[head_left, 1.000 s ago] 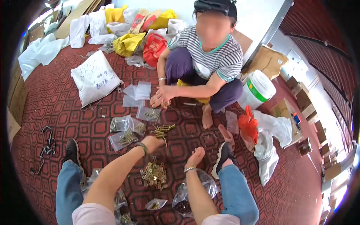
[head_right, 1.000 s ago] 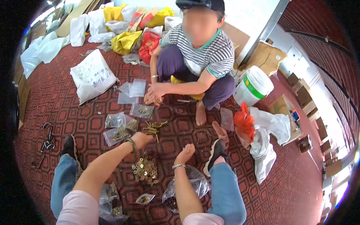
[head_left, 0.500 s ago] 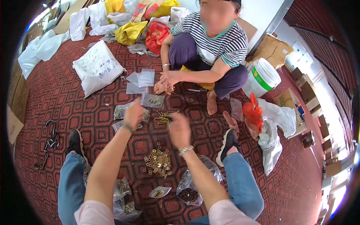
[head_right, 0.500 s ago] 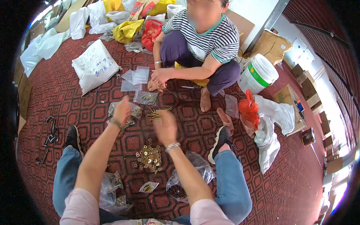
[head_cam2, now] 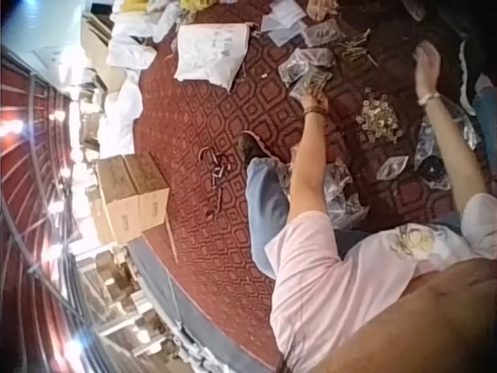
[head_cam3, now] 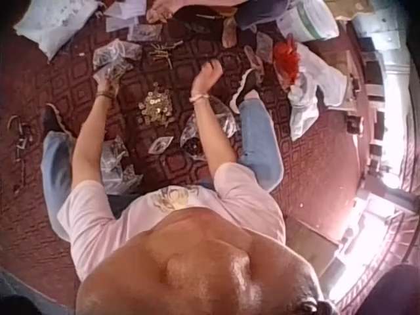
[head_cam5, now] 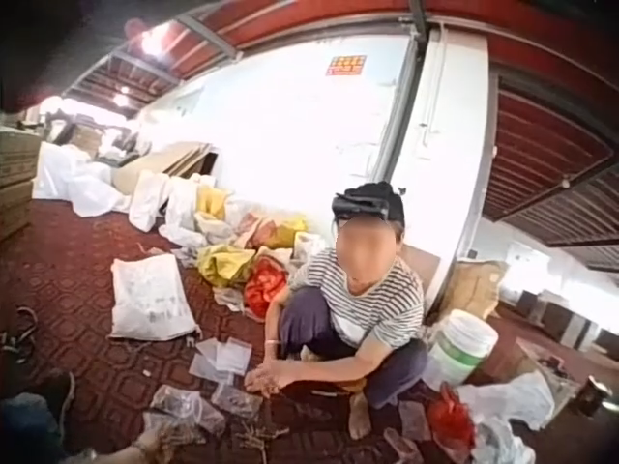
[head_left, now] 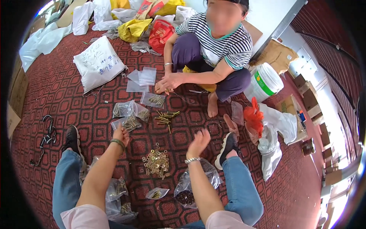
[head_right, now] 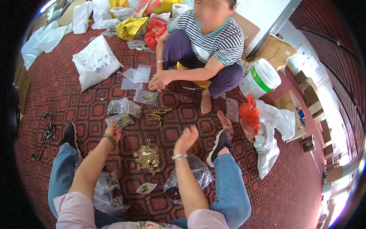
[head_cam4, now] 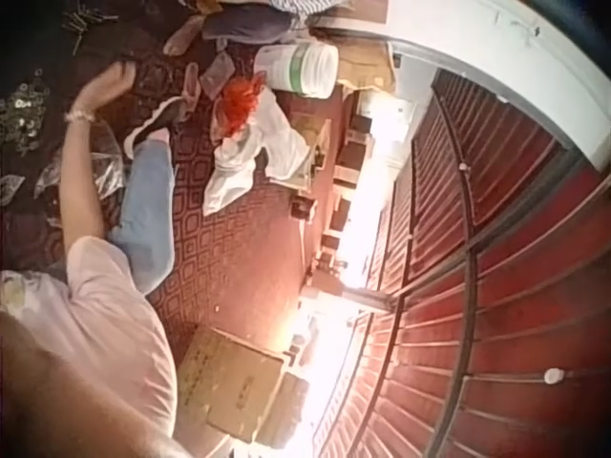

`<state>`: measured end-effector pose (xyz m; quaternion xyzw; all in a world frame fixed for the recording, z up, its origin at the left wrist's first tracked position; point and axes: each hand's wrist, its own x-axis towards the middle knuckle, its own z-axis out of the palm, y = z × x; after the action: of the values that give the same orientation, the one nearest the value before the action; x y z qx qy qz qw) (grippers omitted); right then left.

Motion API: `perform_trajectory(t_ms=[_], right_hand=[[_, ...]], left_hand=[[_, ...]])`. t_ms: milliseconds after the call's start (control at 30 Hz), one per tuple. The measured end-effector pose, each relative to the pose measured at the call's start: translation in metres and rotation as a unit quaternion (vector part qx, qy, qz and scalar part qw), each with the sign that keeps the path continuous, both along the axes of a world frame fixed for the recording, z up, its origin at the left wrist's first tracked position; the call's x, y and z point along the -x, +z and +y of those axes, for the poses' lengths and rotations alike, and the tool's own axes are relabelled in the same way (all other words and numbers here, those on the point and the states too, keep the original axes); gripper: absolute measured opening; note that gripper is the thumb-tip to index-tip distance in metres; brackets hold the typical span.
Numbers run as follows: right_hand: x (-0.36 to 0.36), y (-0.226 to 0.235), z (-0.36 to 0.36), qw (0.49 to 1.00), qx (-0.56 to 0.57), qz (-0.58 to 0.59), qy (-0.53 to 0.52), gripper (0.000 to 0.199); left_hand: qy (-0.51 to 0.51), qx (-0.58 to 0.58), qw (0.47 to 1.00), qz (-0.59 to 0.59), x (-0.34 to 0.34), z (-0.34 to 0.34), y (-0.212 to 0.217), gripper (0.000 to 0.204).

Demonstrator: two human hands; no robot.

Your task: Sorting and inspecting small gold-colored decorative ornaments while sitting on the floor.

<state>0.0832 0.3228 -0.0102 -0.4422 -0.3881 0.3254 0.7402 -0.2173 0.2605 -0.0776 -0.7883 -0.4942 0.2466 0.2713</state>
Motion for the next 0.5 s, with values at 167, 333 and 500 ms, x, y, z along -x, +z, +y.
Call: perform_trajectory(t_ms=[167,333,500], right_hand=[[0.124,0.098,-0.037,0.830,-0.226,-0.409,0.304,0.039],[0.119,0.101,-0.036,0.689,-0.266,-0.549,0.391,0.042],[0.040,0.063,0.012,0.954,0.050,-0.143,0.259,0.025]], left_hand=[[-0.064,-0.083,0.927,0.361,-0.065,0.017,0.013,0.027],[-0.117,-0.171,0.718,0.665,-0.115,-0.002,-0.001,0.032],[-0.152,-0.205,0.476,0.841,-0.055,-0.071,-0.054,0.037]])
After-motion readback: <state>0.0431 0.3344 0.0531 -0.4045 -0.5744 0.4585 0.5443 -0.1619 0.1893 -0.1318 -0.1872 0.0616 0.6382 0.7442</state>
